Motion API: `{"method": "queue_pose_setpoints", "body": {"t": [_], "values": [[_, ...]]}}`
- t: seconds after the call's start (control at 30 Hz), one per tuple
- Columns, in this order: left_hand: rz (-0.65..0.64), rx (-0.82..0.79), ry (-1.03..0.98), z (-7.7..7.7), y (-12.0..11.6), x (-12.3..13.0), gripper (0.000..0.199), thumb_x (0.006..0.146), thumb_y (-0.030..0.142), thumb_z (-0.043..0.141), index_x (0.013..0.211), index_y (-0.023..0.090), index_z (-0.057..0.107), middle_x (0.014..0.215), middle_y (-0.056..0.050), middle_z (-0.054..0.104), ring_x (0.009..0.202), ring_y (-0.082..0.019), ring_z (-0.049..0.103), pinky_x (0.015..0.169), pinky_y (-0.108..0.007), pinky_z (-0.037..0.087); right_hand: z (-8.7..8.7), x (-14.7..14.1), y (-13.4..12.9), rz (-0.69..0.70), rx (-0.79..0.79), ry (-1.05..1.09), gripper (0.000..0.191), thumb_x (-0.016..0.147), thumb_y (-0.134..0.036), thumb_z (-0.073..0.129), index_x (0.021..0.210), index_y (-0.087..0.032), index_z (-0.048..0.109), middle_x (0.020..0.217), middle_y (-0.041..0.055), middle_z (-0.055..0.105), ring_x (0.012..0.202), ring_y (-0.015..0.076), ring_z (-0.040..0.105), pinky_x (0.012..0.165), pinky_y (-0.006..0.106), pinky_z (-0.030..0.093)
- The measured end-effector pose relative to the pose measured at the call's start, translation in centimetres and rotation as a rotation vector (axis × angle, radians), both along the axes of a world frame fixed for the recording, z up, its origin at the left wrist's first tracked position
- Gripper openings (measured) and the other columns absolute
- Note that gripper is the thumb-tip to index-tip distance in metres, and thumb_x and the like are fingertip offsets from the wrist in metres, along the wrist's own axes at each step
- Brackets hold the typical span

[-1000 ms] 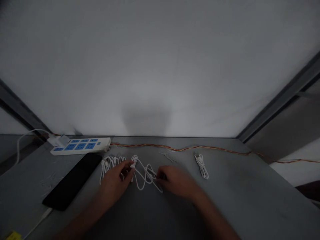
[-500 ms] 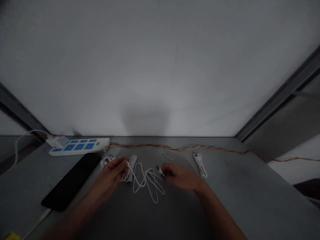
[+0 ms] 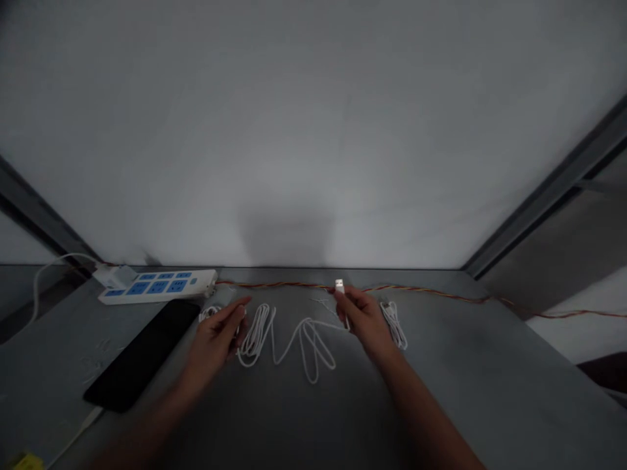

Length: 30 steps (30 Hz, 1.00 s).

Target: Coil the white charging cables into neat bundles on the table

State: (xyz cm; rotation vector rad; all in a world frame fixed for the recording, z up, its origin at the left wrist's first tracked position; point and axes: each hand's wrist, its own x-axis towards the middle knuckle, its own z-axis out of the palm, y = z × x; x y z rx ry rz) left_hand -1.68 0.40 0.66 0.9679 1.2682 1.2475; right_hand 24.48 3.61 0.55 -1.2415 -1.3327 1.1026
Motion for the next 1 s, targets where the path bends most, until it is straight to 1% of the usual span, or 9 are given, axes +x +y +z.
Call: {"method": "queue_pose_setpoints", "body": {"t": [0.07,0.1,0.17,0.3,0.43,0.53,0.63,0.77,1.0], "values": [[0.029,0.036,0.005,0.0,0.0,0.0,0.064,0.071,0.057,0.07,0.119,0.015,0.063,0.069,0.003,0.059,0.045,-0.006,0.046,0.036,-0.016,0.03,-0.1,0.4,0.4,-0.118,0.052,0.064,0.047,0.081,-0.061,0.061,0.096,-0.016,0.063,0.053,-0.0056,0.042,0.042,0.0074,0.03,0.04,0.019,0.02],[0.022,0.053,0.004,-0.1,0.0,0.0,0.065,0.072,0.056,0.07,0.12,0.014,0.062,0.071,0.002,0.06,0.047,-0.007,0.048,0.037,-0.016,0.031,-0.2,0.6,0.4,-0.13,0.054,0.077,0.047,0.08,-0.061,0.062,0.097,-0.017,0.063,0.054,-0.0053,0.043,0.042,0.0074,0.031,0.039,0.019,0.021],[-0.033,0.086,0.016,-0.4,-0.1,0.0,0.06,0.075,0.054,0.069,0.12,0.015,0.062,0.076,0.0,0.064,0.052,-0.008,0.052,0.04,-0.017,0.036,-0.1,0.5,0.3,-0.07,0.032,0.062,0.047,0.079,-0.06,0.063,0.096,-0.017,0.064,0.057,-0.0037,0.048,0.041,0.0067,0.031,0.038,0.02,0.021],[-0.213,0.137,0.133,-0.9,-0.4,0.2,0.04,0.083,0.047,0.063,0.105,0.015,0.07,0.082,-0.006,0.071,0.065,-0.014,0.061,0.052,-0.021,0.045,0.3,-0.6,-0.8,0.204,-0.027,-0.055,0.042,0.078,-0.055,0.067,0.09,-0.016,0.069,0.064,-0.0003,0.056,0.043,0.0068,0.04,0.041,0.02,0.029],[-0.257,0.237,0.36,-1.0,-0.6,0.2,0.026,0.087,0.036,0.06,0.1,0.018,0.074,0.089,-0.007,0.073,0.071,-0.015,0.064,0.059,-0.022,0.048,0.7,-1.6,-1.6,0.351,0.018,-0.177,0.032,0.079,-0.048,0.07,0.088,-0.017,0.074,0.07,0.0023,0.062,0.053,0.0108,0.052,0.046,0.021,0.038],[-0.273,0.426,0.528,-1.2,-0.5,0.0,0.02,0.087,0.028,0.061,0.099,0.022,0.076,0.091,-0.005,0.072,0.067,-0.013,0.062,0.058,-0.021,0.048,0.8,-1.9,-1.7,0.401,0.125,-0.304,0.023,0.081,-0.04,0.07,0.089,-0.02,0.078,0.084,0.0048,0.068,0.065,0.0135,0.06,0.052,0.021,0.042],[-0.28,0.593,0.602,-1.6,-0.3,-0.3,0.022,0.089,0.026,0.06,0.104,0.025,0.075,0.092,-0.004,0.071,0.066,-0.011,0.061,0.058,-0.021,0.049,0.8,-2.0,-1.8,0.429,0.18,-0.384,0.017,0.085,-0.033,0.069,0.095,-0.024,0.078,0.087,0.0038,0.07,0.07,0.0142,0.062,0.053,0.02,0.041],[-0.288,0.788,0.654,-2.2,-0.1,-0.7,0.024,0.092,0.025,0.057,0.109,0.025,0.073,0.096,-0.007,0.072,0.076,-0.014,0.066,0.065,-0.023,0.053,0.6,-2.1,-1.8,0.411,0.241,-0.387,0.016,0.086,-0.029,0.068,0.099,-0.026,0.078,0.089,0.003,0.071,0.07,0.0134,0.063,0.054,0.019,0.042],[-0.361,0.863,0.746,-2.5,-0.1,-0.8,0.027,0.093,0.021,0.055,0.113,0.028,0.071,0.101,-0.007,0.073,0.086,-0.016,0.07,0.072,-0.026,0.055,-0.2,-2.6,-1.8,0.439,0.329,-0.425,0.018,0.089,-0.03,0.066,0.103,-0.027,0.077,0.091,0.0036,0.071,0.07,0.0131,0.064,0.055,0.019,0.043]]}}
